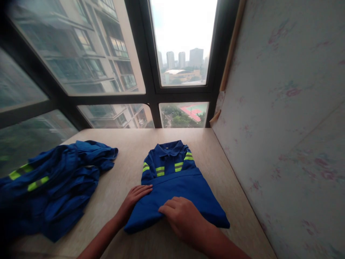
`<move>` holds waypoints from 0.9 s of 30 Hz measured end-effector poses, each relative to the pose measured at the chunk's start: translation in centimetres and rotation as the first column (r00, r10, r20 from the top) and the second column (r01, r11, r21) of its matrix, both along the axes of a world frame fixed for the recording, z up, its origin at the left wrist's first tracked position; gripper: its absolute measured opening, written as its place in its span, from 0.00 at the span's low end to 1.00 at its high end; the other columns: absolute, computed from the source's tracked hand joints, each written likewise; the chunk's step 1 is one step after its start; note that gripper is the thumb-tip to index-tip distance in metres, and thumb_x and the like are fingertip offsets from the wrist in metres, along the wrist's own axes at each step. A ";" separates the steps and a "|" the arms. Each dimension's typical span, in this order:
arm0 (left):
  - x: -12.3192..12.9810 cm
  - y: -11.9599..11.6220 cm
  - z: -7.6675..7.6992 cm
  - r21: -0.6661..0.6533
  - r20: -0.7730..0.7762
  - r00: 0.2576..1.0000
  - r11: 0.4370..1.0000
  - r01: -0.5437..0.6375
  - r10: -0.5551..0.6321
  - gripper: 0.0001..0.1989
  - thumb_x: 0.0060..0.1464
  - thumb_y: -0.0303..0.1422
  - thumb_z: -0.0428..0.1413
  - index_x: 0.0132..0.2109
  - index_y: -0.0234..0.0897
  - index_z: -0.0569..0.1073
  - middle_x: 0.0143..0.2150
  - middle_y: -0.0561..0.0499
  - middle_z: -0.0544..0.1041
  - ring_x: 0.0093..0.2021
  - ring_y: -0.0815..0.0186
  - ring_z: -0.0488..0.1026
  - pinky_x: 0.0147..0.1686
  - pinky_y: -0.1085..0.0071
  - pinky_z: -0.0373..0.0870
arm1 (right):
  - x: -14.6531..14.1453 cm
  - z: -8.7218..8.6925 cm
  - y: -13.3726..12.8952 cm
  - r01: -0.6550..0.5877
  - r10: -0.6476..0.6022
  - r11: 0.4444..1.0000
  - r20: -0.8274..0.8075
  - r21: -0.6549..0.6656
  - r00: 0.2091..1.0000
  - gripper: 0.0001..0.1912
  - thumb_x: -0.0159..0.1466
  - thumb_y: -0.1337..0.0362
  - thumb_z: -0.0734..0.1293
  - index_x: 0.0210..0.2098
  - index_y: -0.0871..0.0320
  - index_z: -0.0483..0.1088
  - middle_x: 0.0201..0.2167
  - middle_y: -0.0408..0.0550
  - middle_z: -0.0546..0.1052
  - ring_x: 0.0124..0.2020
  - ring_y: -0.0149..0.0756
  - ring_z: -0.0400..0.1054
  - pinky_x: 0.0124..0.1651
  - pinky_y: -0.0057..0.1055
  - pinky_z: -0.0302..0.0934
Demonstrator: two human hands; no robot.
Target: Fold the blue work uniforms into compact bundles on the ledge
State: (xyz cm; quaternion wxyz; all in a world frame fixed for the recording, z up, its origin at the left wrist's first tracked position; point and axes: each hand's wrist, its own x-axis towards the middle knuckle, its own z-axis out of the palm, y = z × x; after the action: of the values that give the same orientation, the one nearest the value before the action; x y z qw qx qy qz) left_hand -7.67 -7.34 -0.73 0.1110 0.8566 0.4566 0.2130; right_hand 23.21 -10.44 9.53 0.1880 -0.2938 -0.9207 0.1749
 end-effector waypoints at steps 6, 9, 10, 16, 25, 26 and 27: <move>-0.1 0.3 -1.4 0.073 0.025 0.999 0.997 0.031 -0.033 0.21 0.62 0.33 0.54 0.61 0.53 0.70 0.59 0.53 0.76 0.59 0.60 0.72 0.59 0.57 0.68 | 1.1 -3.9 -2.1 -0.156 0.145 0.981 0.102 0.116 0.984 0.06 0.67 0.64 0.65 0.44 0.52 0.71 0.43 0.41 0.79 0.40 0.33 0.71 0.43 0.28 0.64; -0.4 0.2 -1.5 0.072 0.016 0.999 0.996 0.047 -0.049 0.23 0.61 0.33 0.55 0.62 0.54 0.69 0.60 0.53 0.75 0.60 0.60 0.71 0.60 0.57 0.68 | 3.2 -7.6 -3.7 -0.155 0.128 0.922 0.097 0.356 0.987 0.10 0.67 0.61 0.65 0.48 0.51 0.71 0.50 0.43 0.78 0.47 0.36 0.71 0.50 0.32 0.65; -0.4 0.2 -1.5 0.062 0.024 0.999 0.997 0.038 -0.040 0.23 0.61 0.33 0.55 0.62 0.54 0.69 0.60 0.53 0.75 0.60 0.60 0.71 0.60 0.57 0.68 | 4.0 -8.5 -4.1 -0.113 0.085 0.895 0.084 0.432 0.993 0.12 0.67 0.61 0.64 0.50 0.51 0.71 0.52 0.44 0.78 0.49 0.38 0.70 0.52 0.34 0.64; -0.3 0.2 -1.8 0.011 0.078 0.997 1.000 0.009 -0.009 0.21 0.60 0.35 0.55 0.60 0.53 0.71 0.59 0.52 0.75 0.60 0.60 0.71 0.61 0.58 0.69 | 6.2 -11.0 -5.2 0.107 -0.100 0.764 -0.047 0.637 0.994 0.19 0.68 0.72 0.56 0.52 0.56 0.73 0.47 0.49 0.80 0.47 0.38 0.73 0.49 0.33 0.67; -1.0 0.7 -0.4 -0.265 0.231 0.964 0.962 -0.068 0.132 0.16 0.59 0.38 0.54 0.53 0.48 0.78 0.55 0.50 0.79 0.57 0.58 0.74 0.59 0.57 0.69 | 5.7 -0.1 0.7 -0.001 -0.011 0.979 0.058 0.203 0.998 0.19 0.67 0.72 0.59 0.55 0.56 0.70 0.42 0.49 0.81 0.37 0.36 0.75 0.40 0.30 0.68; -1.0 1.0 -0.1 -0.323 0.268 0.939 0.939 -0.122 0.214 0.15 0.58 0.39 0.54 0.49 0.46 0.80 0.52 0.50 0.80 0.54 0.57 0.75 0.58 0.58 0.70 | 5.6 2.0 2.6 0.015 -0.025 0.991 0.076 0.136 0.997 0.19 0.67 0.72 0.60 0.55 0.54 0.71 0.43 0.48 0.81 0.39 0.36 0.75 0.42 0.31 0.67; -1.0 1.5 0.3 -0.360 0.291 0.907 0.913 -0.192 0.305 0.15 0.57 0.40 0.55 0.47 0.44 0.81 0.49 0.50 0.82 0.52 0.56 0.77 0.56 0.59 0.71 | 5.4 4.1 4.8 0.018 -0.024 0.998 0.099 0.062 0.995 0.19 0.67 0.70 0.60 0.55 0.52 0.71 0.46 0.46 0.80 0.42 0.36 0.75 0.44 0.31 0.67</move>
State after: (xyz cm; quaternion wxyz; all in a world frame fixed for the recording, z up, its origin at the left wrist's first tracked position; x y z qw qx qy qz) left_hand -8.68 -5.89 -0.38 0.2985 0.7107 0.5657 0.2927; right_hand 28.61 -5.65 13.65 0.1525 -0.3059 -0.9307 0.1301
